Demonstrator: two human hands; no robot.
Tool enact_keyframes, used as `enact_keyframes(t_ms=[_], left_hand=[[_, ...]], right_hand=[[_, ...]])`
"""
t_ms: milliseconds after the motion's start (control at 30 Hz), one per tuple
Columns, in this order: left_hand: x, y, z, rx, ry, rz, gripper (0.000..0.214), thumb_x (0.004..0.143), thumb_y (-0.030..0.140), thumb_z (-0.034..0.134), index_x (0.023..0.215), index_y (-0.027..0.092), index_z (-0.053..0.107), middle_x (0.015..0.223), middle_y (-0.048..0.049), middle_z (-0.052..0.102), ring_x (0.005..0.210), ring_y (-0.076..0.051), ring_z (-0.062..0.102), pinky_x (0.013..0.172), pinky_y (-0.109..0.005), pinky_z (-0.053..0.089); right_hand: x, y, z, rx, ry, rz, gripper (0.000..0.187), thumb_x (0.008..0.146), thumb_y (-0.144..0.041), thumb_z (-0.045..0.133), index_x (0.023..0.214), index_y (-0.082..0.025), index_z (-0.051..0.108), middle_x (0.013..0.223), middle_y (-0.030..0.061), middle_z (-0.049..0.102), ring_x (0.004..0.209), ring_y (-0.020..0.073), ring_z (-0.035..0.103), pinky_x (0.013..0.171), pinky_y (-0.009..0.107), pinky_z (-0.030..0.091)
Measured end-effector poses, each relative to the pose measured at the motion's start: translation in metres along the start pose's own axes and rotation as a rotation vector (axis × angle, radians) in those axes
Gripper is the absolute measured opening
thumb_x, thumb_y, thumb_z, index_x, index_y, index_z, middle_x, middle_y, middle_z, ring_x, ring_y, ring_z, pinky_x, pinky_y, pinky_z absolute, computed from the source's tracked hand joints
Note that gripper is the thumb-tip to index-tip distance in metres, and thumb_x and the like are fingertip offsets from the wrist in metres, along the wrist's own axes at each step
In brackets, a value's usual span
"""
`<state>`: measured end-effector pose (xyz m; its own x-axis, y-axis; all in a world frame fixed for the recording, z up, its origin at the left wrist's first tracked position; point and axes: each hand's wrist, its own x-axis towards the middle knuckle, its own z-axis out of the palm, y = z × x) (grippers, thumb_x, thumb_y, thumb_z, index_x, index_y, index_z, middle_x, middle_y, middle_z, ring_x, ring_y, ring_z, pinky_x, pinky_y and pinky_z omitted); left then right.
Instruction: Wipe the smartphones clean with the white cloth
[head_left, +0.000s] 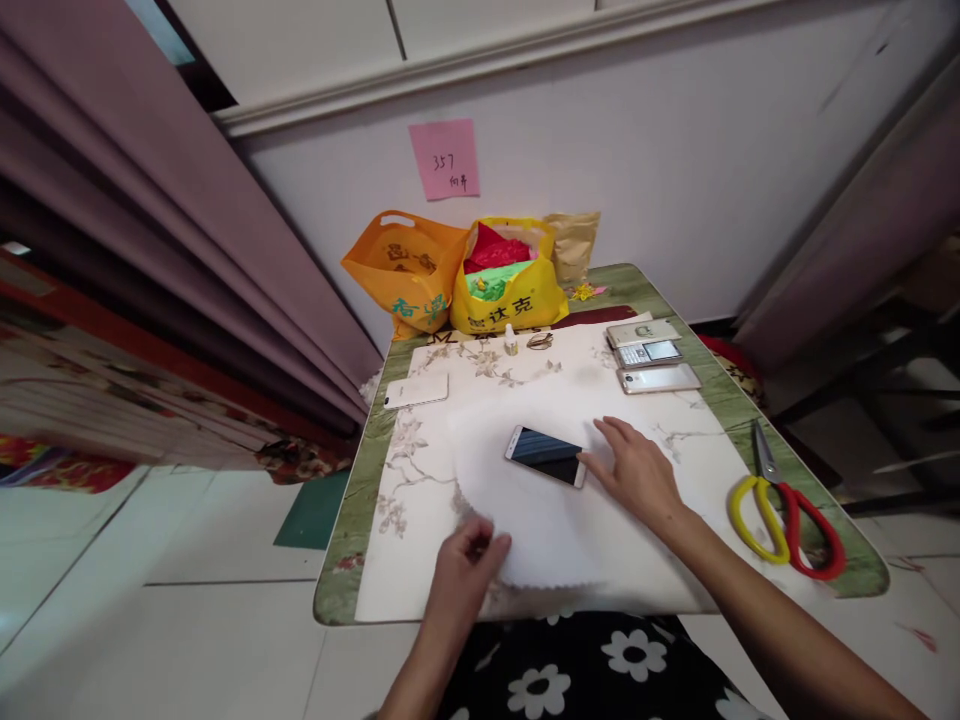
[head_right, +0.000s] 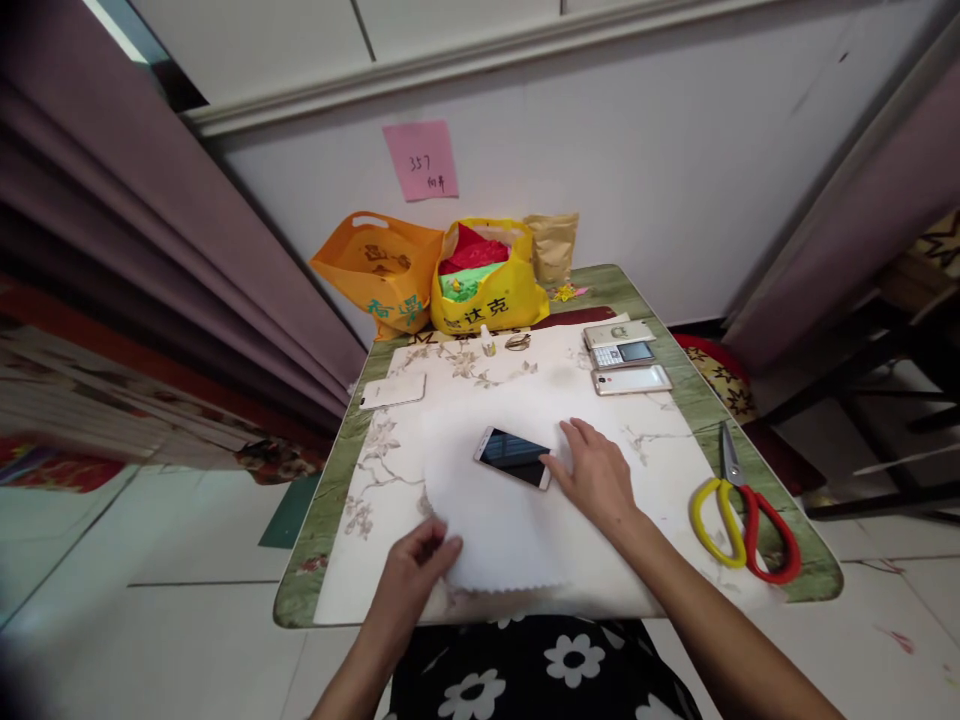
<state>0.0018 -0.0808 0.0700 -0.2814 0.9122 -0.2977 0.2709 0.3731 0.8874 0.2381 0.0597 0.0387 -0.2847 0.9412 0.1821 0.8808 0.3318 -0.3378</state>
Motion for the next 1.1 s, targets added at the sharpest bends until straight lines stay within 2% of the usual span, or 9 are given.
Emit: enact_keyframes(t_ms=[133, 233, 333, 433, 600, 733, 833, 1000, 1100], left_hand=[[0.044, 0.021, 0.031, -0.221, -0.044, 0.211, 0.039, 0.091, 0.046, 0.045, 0.117, 0.02, 0.055, 0.118, -0.0083, 0.065, 0.105, -0.02, 0.061, 0.09, -0.031, 0.048], [0.078, 0.027, 0.06, 0.19, -0.262, 0.489, 0.048, 0.096, 0.041, 0.034, 0.139, 0.022, 0.043, 0.152, -0.0083, 0.037, 0.139, -0.022, 0.033, 0.114, -0.04, 0.028], [0.097, 0.02, 0.087, 0.707, -0.231, 0.677, 0.057, 0.095, 0.042, 0.037, 0.146, 0.018, 0.033, 0.156, -0.0102, 0.028, 0.146, -0.024, 0.016, 0.119, -0.05, 0.011], [0.099, 0.007, 0.104, 0.968, -0.109, 0.729, 0.064, 0.095, 0.046, 0.037, 0.149, 0.014, 0.025, 0.156, -0.0126, 0.024, 0.146, -0.025, 0.012, 0.118, -0.053, 0.014], [0.099, -0.003, 0.094, 1.03, -0.164, 0.822, 0.064, 0.096, 0.048, 0.032, 0.151, 0.019, 0.019, 0.157, -0.0078, 0.023, 0.146, -0.022, 0.014, 0.118, -0.049, 0.016], [0.096, -0.006, 0.086, 1.018, -0.077, 0.673, 0.066, 0.095, 0.045, 0.037, 0.151, 0.018, 0.016, 0.157, -0.0101, 0.022, 0.145, -0.025, 0.017, 0.117, -0.053, 0.017], [0.082, -0.01, 0.093, 0.991, -0.003, 0.63, 0.069, 0.094, 0.042, 0.04, 0.151, 0.014, 0.015, 0.157, -0.0138, 0.022, 0.145, -0.029, 0.016, 0.116, -0.057, 0.017], [0.073, -0.01, 0.082, 0.963, -0.258, 0.794, 0.065, 0.095, 0.047, 0.037, 0.151, 0.023, 0.016, 0.156, -0.0074, 0.026, 0.145, -0.024, 0.02, 0.117, -0.051, 0.019], [0.081, -0.007, 0.068, 0.987, -0.176, 0.66, 0.064, 0.095, 0.046, 0.036, 0.151, 0.02, 0.018, 0.156, -0.0103, 0.026, 0.145, -0.026, 0.021, 0.116, -0.055, 0.019]], right_hand=[[-0.016, 0.017, -0.008, 0.114, 0.072, 0.083, 0.051, 0.092, -0.052, 0.043, 0.132, -0.021, 0.052, 0.131, 0.0109, 0.056, 0.104, 0.0275, 0.061, 0.085, 0.042, 0.051], [-0.024, 0.021, -0.009, 0.182, 0.203, 0.098, 0.048, 0.095, -0.043, 0.041, 0.135, -0.02, 0.047, 0.136, 0.0109, 0.053, 0.12, 0.0268, 0.053, 0.098, 0.042, 0.045], [-0.032, 0.022, -0.006, 0.178, 0.305, 0.08, 0.047, 0.096, -0.037, 0.038, 0.139, -0.019, 0.042, 0.138, 0.0119, 0.05, 0.129, 0.0259, 0.045, 0.106, 0.045, 0.038], [-0.041, 0.022, 0.005, 0.127, 0.259, -0.063, 0.048, 0.096, -0.035, 0.041, 0.141, -0.019, 0.039, 0.141, 0.0116, 0.048, 0.132, 0.0247, 0.042, 0.11, 0.046, 0.032], [-0.051, 0.024, 0.035, 0.06, 0.117, -0.142, 0.054, 0.096, -0.037, 0.04, 0.146, -0.017, 0.032, 0.146, 0.0133, 0.043, 0.138, 0.0257, 0.034, 0.113, 0.048, 0.027], [-0.055, 0.028, 0.049, 0.038, 0.077, -0.122, 0.056, 0.096, -0.039, 0.042, 0.146, -0.015, 0.032, 0.148, 0.015, 0.039, 0.141, 0.0269, 0.029, 0.114, 0.05, 0.025], [-0.054, 0.029, 0.046, 0.123, 0.064, -0.082, 0.055, 0.097, -0.039, 0.04, 0.145, -0.015, 0.034, 0.148, 0.0142, 0.039, 0.141, 0.0258, 0.029, 0.114, 0.051, 0.026], [-0.039, 0.033, 0.027, 0.393, 0.05, 0.068, 0.044, 0.097, -0.042, 0.036, 0.133, -0.019, 0.051, 0.138, 0.0117, 0.053, 0.13, 0.025, 0.046, 0.109, 0.05, 0.037], [-0.027, 0.034, 0.017, 0.436, 0.042, 0.091, 0.042, 0.096, -0.044, 0.037, 0.124, -0.02, 0.058, 0.132, 0.0115, 0.057, 0.124, 0.0252, 0.052, 0.105, 0.047, 0.042]])
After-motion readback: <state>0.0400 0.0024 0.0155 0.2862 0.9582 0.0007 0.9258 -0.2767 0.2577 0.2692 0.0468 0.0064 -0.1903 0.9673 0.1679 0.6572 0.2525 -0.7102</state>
